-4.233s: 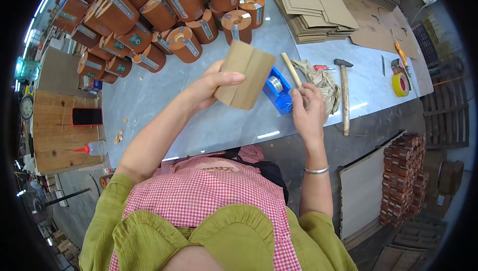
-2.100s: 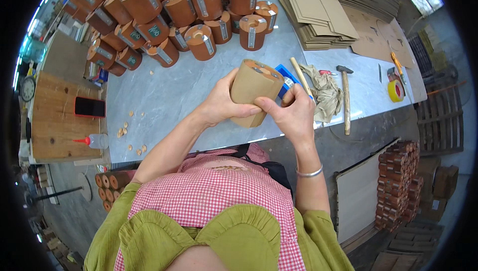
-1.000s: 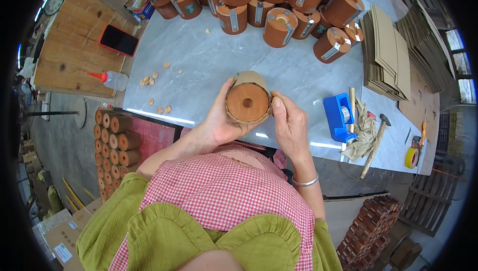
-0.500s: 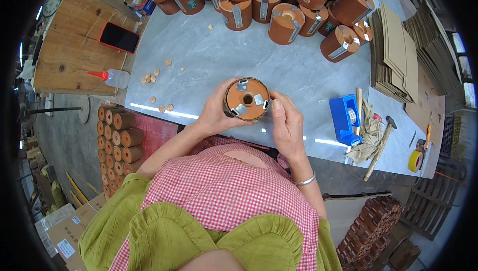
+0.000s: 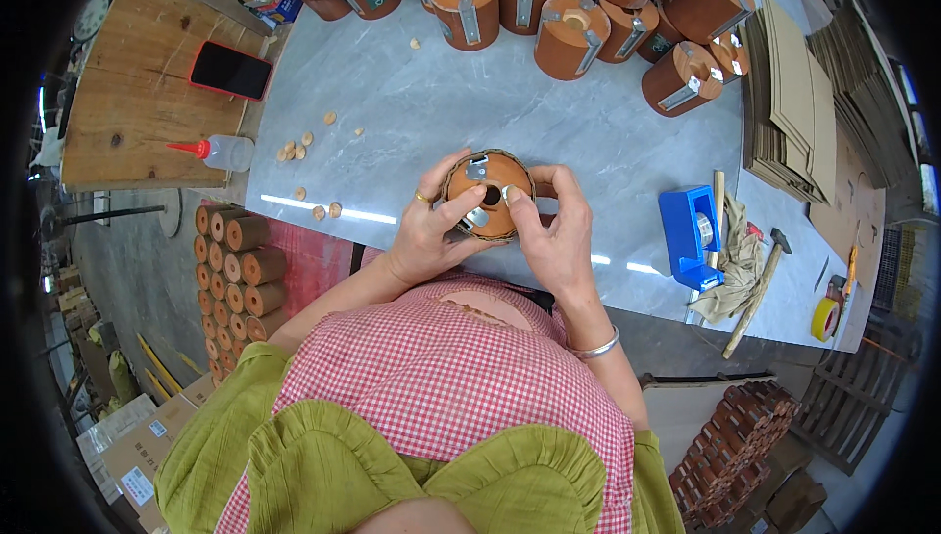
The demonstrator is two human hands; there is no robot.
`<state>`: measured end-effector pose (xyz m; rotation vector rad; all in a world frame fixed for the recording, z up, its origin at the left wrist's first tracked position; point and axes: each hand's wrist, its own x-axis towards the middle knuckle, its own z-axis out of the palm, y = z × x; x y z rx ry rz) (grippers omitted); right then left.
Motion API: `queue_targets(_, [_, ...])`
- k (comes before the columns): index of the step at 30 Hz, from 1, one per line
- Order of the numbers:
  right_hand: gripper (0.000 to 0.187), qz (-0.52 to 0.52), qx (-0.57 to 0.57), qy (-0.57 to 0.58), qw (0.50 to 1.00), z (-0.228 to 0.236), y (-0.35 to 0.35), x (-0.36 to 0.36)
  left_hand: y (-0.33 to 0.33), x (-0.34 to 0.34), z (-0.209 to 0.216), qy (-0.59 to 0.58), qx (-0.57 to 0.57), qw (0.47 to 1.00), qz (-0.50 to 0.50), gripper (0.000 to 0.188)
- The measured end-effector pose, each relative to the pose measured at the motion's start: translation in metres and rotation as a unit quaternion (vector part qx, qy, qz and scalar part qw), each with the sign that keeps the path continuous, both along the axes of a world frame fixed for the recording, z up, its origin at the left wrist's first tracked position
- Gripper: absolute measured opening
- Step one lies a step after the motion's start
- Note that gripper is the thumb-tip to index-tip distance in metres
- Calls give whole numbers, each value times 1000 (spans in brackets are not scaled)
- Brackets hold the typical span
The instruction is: Assembling and finishing wooden cylinders by applying cardboard covers and using a heat tool.
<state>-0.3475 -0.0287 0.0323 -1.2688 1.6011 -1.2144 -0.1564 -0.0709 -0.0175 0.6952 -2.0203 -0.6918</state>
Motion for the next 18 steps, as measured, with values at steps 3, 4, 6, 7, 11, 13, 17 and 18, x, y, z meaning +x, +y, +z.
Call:
queue_targets(3, [23, -11, 9, 3, 1000, 6, 3, 1, 0, -4, 4, 10, -1, 1000, -4, 79])
queue_targets(4, [23, -18, 9, 7, 1000, 3, 4, 4, 0, -3, 3, 14, -1, 1000, -11, 79])
queue_targets(6, [27, -40, 21, -8, 999, -4, 8, 3, -3, -6, -1, 16, 2, 1000, -22, 80])
queue_targets(7, [30, -19, 18, 0, 1000, -2, 5, 5, -6, -4, -1, 8, -21, 1000, -11, 81])
queue_targets(11, [40, -7, -85, 45, 995, 10, 18, -17, -12, -1, 22, 69, 156, 985, 17, 86])
queue_targets(13, [38, -113, -125, 128, 977, 28, 34, -49, -19, 1, 29, 166, 322, 931, 42, 85])
queue_targets(17, [33, -365, -122, 299, 873, 10, 89, -175, -30, 12, 53, 264, 582, 767, 44, 71])
queue_targets(18, [38, -361, -102, 391, 841, 3, 110, -210, -30, 6, 58, 351, 669, 655, -2, 71])
